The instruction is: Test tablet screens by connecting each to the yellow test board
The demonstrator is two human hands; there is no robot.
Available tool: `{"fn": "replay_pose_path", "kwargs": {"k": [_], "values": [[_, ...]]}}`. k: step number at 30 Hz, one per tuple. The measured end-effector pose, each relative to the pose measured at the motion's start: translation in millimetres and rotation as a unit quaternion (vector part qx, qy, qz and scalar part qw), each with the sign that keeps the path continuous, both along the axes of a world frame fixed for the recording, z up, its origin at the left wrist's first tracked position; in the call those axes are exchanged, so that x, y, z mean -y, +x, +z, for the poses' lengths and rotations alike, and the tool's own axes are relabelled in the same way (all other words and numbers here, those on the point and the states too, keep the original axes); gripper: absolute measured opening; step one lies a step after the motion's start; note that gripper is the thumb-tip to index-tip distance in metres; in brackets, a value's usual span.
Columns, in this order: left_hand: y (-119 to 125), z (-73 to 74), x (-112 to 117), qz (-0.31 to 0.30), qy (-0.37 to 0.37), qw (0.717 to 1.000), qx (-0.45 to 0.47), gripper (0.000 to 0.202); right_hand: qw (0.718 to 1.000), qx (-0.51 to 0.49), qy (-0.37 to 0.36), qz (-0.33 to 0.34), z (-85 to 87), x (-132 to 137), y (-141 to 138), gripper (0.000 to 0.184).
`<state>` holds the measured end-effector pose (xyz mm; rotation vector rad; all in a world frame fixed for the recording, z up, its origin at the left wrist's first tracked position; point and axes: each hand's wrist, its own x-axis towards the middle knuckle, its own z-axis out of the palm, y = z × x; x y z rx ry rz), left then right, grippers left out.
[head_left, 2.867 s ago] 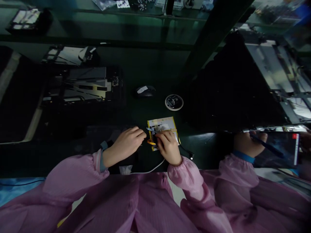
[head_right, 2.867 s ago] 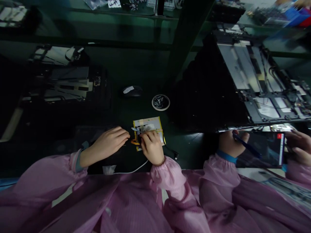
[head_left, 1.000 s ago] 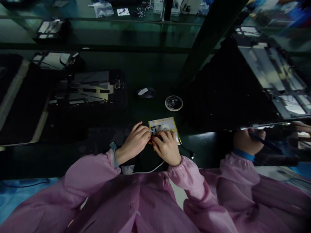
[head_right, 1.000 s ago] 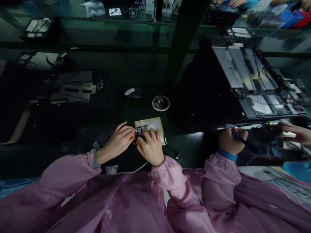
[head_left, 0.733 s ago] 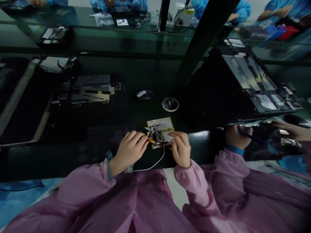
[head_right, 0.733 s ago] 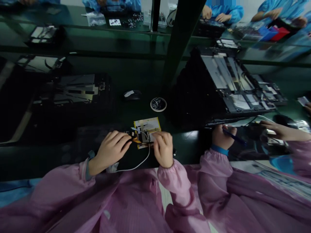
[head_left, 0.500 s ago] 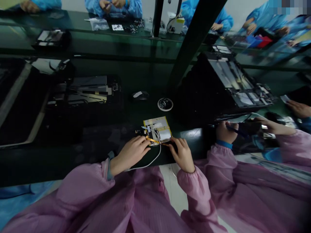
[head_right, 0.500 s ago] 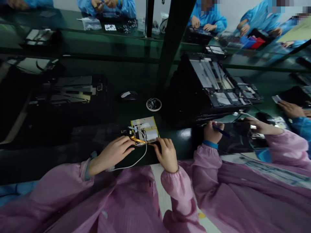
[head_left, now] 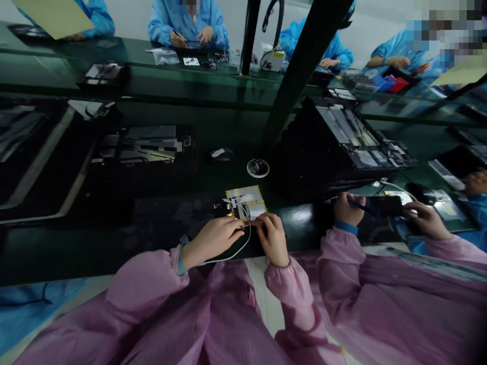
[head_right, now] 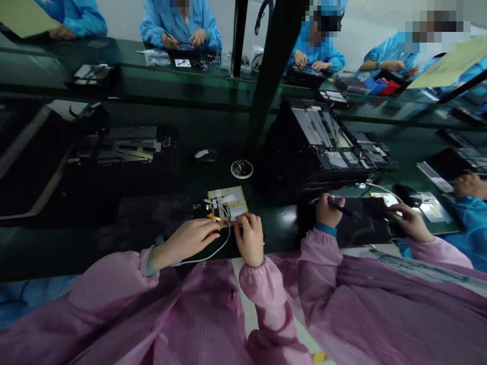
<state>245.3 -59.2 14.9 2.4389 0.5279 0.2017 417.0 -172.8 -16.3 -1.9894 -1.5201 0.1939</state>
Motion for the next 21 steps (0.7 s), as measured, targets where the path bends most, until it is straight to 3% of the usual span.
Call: {"fn": "replay_pose_path", "kwargs": {"k": [3,6,10,14,16,21], "values": [[1.2,0.1,5.1,-0.027,0.044,0.997,-0.051,0.017,0.992,0.113,-0.037,-0.034,3.8,-18.4,-8.1,0.015],[-2.8,0.6,5.8,-0.040,0.038,0.997,-0.048,0.013,0.973,0.206,-0.097,-0.031,4.8,-42.0,-18.6,0.014],[-9.2,1.5,2.4,-0.010,0.011,1.000,-0.023,0.012,0.959,0.244,-0.124,-0.068,7.0,-51.9,-25.1,0.010],[-0.2,0.5,0.1,0.049,0.106,0.991,-0.060,0.029,0.962,0.210,-0.075,-0.159,13.3,-19.9,-21.9,0.015],[8.6,-1.1,-0.8,0.046,0.155,0.982,-0.097,0.029,0.957,0.175,-0.058,-0.222,13.5,3.2,-19.9,0.015],[15.4,-2.4,-5.0,0.036,0.153,0.977,-0.145,0.018,0.939,0.115,-0.115,-0.304,-0.5,41.6,-20.6,0.009]]}}
